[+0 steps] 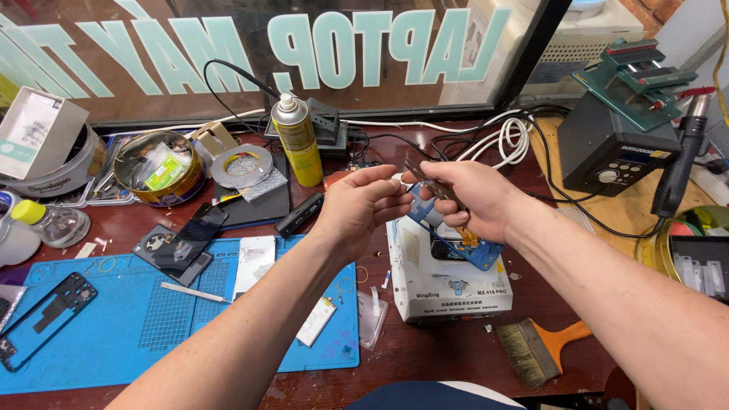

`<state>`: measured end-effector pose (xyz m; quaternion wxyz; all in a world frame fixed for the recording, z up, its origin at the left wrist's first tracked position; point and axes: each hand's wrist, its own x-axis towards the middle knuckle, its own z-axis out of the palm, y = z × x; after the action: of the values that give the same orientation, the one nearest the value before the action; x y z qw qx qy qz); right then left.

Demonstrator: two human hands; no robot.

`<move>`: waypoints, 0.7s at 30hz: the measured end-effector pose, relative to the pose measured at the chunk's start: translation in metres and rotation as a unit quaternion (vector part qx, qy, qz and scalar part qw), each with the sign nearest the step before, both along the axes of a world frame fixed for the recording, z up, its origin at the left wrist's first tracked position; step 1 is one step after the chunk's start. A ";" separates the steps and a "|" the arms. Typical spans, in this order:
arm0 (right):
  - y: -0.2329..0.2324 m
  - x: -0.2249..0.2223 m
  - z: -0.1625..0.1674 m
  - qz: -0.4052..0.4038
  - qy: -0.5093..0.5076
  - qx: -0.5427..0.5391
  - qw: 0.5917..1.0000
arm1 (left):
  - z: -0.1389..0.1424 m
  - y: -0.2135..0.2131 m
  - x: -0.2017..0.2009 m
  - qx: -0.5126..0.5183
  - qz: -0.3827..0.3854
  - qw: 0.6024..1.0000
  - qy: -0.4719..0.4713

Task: The person disassembles a smartphone, removes the battery and internal components, and uses a screwdriver to adjust parts on the motherboard. They handle the phone frame, battery, and small screws while working at a cluttered repair bench.

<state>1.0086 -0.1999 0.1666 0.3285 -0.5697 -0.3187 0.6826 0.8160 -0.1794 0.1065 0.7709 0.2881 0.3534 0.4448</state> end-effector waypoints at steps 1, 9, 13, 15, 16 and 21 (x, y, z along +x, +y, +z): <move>-0.001 -0.004 0.001 -0.007 0.003 -0.003 1.000 | 0.000 0.001 -0.002 0.005 0.009 1.000 0.001; 0.000 -0.026 -0.002 -0.007 0.019 0.005 1.000 | -0.002 0.007 -0.012 0.026 0.036 0.999 0.008; 0.003 -0.034 -0.004 -0.023 0.008 0.001 1.000 | -0.002 0.010 -0.021 0.027 0.030 0.999 0.016; 0.004 -0.038 -0.005 -0.027 0.012 -0.001 1.000 | -0.002 0.012 -0.024 0.027 0.032 0.999 0.017; 0.005 -0.040 -0.006 -0.027 0.013 0.000 1.000 | -0.002 0.012 -0.026 0.027 0.032 0.999 0.017; 0.009 -0.044 -0.009 -0.029 0.015 0.002 0.999 | -0.003 0.015 -0.030 0.029 0.031 0.999 0.021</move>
<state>0.9644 -0.1906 0.1579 0.3539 -0.5680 -0.2982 0.6806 0.7863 -0.1642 0.1039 0.7403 0.3087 0.3654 0.4724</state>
